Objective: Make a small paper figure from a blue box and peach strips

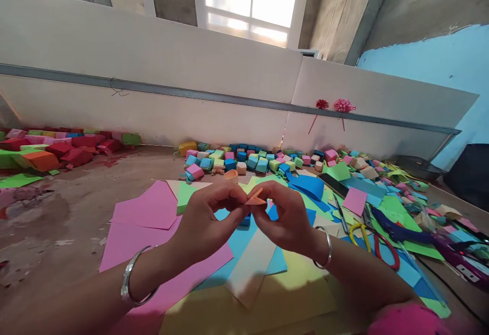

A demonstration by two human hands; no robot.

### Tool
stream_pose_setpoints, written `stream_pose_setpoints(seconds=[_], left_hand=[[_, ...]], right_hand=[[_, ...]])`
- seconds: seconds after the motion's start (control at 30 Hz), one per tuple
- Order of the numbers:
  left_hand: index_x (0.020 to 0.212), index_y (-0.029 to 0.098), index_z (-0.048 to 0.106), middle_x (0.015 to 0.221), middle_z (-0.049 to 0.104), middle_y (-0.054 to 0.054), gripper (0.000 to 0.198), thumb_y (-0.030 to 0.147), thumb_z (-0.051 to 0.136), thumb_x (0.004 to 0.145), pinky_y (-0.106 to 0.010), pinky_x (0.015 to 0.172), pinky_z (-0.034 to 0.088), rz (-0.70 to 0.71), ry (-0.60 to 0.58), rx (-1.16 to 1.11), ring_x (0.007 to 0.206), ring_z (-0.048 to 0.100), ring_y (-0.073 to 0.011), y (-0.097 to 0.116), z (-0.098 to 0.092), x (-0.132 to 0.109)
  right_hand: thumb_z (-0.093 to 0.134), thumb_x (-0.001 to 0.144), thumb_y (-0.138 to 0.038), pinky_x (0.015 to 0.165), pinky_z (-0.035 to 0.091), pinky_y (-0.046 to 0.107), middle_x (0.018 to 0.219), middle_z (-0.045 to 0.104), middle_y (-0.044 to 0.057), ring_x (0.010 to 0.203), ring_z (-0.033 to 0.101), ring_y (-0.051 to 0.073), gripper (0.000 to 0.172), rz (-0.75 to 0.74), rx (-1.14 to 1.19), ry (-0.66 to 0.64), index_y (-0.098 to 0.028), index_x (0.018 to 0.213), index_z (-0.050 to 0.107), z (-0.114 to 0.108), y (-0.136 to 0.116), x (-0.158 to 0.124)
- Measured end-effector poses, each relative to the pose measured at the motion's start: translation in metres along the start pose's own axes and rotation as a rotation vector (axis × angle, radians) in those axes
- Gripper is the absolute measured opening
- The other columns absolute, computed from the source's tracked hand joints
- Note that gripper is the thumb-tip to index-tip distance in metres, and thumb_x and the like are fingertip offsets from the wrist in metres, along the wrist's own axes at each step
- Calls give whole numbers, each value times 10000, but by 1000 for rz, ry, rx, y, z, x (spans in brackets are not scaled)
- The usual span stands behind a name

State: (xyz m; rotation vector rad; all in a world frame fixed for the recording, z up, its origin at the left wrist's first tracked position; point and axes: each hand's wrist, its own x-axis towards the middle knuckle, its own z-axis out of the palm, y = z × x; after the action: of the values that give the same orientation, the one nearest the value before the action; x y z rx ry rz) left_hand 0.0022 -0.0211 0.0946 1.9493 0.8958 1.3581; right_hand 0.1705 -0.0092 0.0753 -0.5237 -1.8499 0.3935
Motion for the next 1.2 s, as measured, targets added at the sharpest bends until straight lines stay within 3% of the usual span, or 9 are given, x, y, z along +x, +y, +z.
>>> stream_pose_setpoints(seconds=[0.2, 0.4, 0.6, 0.77, 0.97, 1.07, 1.2], left_hand=[[718, 169, 638, 640, 591, 26, 98, 190, 733, 717, -188, 505, 453, -246, -7, -378, 543, 532, -79, 0, 1, 1], [703, 181, 671, 618, 603, 15, 57, 146, 715, 708, -188, 495, 441, -312, -11, -514, 537, 539, -87, -6, 2, -3], [690, 195, 661, 627, 583, 25, 104, 92, 678, 696, -178, 514, 428, -253, 54, -447, 570, 526, -84, -3, 5, -5], [669, 193, 655, 718, 586, 2, 145, 50, 640, 693, -212, 580, 455, -30, 95, -275, 691, 557, -118, 0, 5, -7], [688, 196, 641, 725, 572, -1, 180, 39, 605, 767, -237, 599, 451, 186, 50, -54, 710, 546, -124, 1, 2, -7], [695, 188, 651, 721, 604, -16, 159, 62, 609, 782, -249, 597, 467, 185, 1, 25, 713, 558, -138, 4, -1, -5], [704, 178, 654, 723, 624, -25, 141, 86, 586, 788, -242, 588, 499, 72, -54, 12, 703, 575, -142, 11, -5, -3]], right_hand=[[630, 745, -115, 512, 480, 211, 675, 597, -24, 583, 547, 91, 84, 194, 284, 49, -193, 775, 622, 0, -1, 5], [683, 712, -145, 518, 523, 224, 682, 622, -3, 594, 593, 107, 36, 337, 465, -19, -176, 719, 668, -4, -3, 9], [660, 740, -156, 585, 560, 253, 740, 634, 11, 647, 623, 122, 47, 353, 468, -94, -181, 776, 678, -9, -3, 12], [637, 796, -220, 604, 563, 251, 769, 628, 17, 659, 607, 115, 58, 361, 462, -150, -180, 817, 673, -13, -9, 13], [655, 772, -169, 627, 544, 230, 784, 615, 2, 693, 592, 106, 95, 345, 335, -99, -186, 857, 617, -9, -17, 7], [633, 784, -144, 639, 544, 236, 799, 620, 1, 700, 597, 106, 121, 317, 235, -72, -195, 889, 601, -7, -19, 5], [613, 791, -125, 639, 552, 242, 816, 633, 6, 708, 612, 111, 135, 264, 165, -64, -199, 903, 600, -7, -18, 3]])
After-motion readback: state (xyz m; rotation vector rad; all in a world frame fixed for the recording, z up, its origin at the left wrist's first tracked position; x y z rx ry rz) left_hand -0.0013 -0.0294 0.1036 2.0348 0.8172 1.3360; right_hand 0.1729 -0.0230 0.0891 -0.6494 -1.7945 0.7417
